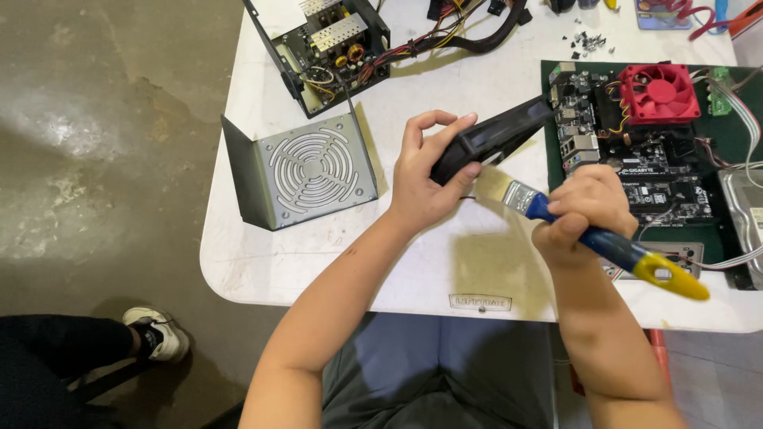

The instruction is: Cleaning a computer fan using a brush after removing it from a power supply unit

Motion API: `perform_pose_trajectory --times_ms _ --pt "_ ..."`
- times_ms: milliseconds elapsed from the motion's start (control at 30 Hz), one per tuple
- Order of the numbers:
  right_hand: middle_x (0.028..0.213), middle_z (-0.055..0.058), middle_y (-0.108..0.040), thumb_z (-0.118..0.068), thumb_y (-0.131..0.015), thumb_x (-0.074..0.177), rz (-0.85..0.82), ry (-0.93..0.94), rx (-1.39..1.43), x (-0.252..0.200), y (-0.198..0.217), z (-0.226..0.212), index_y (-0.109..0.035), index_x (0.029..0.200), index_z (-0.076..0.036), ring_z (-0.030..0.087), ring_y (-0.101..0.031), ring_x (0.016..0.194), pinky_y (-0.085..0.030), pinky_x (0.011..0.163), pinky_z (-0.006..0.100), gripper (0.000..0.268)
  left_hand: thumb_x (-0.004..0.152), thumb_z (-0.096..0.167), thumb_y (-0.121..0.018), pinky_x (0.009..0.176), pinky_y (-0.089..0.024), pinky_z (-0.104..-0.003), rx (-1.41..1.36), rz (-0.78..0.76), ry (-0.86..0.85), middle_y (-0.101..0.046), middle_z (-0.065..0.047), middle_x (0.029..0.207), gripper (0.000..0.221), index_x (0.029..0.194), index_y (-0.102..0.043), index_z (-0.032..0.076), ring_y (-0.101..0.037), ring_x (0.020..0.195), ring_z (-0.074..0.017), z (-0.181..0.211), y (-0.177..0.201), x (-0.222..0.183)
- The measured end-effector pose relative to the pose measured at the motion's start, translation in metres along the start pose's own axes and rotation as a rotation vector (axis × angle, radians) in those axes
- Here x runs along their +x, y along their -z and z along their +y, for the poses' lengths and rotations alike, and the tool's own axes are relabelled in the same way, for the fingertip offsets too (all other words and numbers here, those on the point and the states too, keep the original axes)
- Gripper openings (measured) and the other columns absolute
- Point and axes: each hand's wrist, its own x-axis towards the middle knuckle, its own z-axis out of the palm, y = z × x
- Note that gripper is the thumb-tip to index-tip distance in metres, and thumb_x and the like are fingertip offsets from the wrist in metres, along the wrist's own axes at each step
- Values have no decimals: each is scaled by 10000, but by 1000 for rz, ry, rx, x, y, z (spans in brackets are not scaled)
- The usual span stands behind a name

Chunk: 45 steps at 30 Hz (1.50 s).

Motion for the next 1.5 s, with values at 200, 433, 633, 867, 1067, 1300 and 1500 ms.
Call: perform_pose_trajectory --times_ms 200,433,633,867,1067,1300,1500 --pt "569 84 -501 -305 -566 1062 -35 69 -93 5 2 1 -501 765 -42 231 -500 503 -444 629 415 402 1098 419 -490 1278 -412 -450 -55 13 -10 -518 -156 1510 480 1439 -495 81 -520 1447 -312 10 3 6" --pt "577 30 -491 -354 -520 1078 -97 -13 -2 -5 -1 4 -492 727 -85 201 -505 506 -455 637 391 443 1100 425 -480 1300 -377 -487 -84 -7 -31 -423 -223 1591 480 1435 -462 82 -460 1508 -360 7 4 8" --pt "674 118 -585 -228 -634 1033 -135 108 18 -11 12 14 -572 771 -31 284 -545 572 -514 620 435 334 1096 409 -542 1280 -379 -480 -110 8 -84 -418 -171 1615 474 1468 -478 122 -460 1513 -338 -4 -5 5" --pt "737 161 -689 -128 -799 938 -302 327 42 -2 11 8 -757 855 13 309 -638 602 -576 665 464 169 1051 390 -638 1258 -382 -462 -87 33 -94 -439 -123 1616 517 1491 -507 151 -486 1489 -322 -5 -12 1" --pt "635 117 -603 -211 -544 995 -340 203 -86 -10 26 0 -609 697 -47 296 -539 548 -535 675 504 346 1073 395 -566 1341 -349 -447 -22 -118 -58 -409 -198 1635 504 1479 -444 122 -460 1545 -350 -4 -6 -1" --pt "592 123 -517 -238 -494 1077 -300 96 -136 7 10 -13 -526 742 2 290 -544 529 -530 709 510 413 1092 361 -555 1344 -383 -426 -97 -78 18 -408 -152 1650 490 1510 -438 133 -464 1557 -304 7 -1 2" --pt "651 134 -535 -264 -482 1115 -276 18 -175 7 12 -10 -496 835 -5 319 -536 595 -530 714 497 382 1030 541 -522 1058 -548 -440 127 -87 252 -460 -102 1549 568 1554 -391 364 -579 1402 -302 8 -2 5"
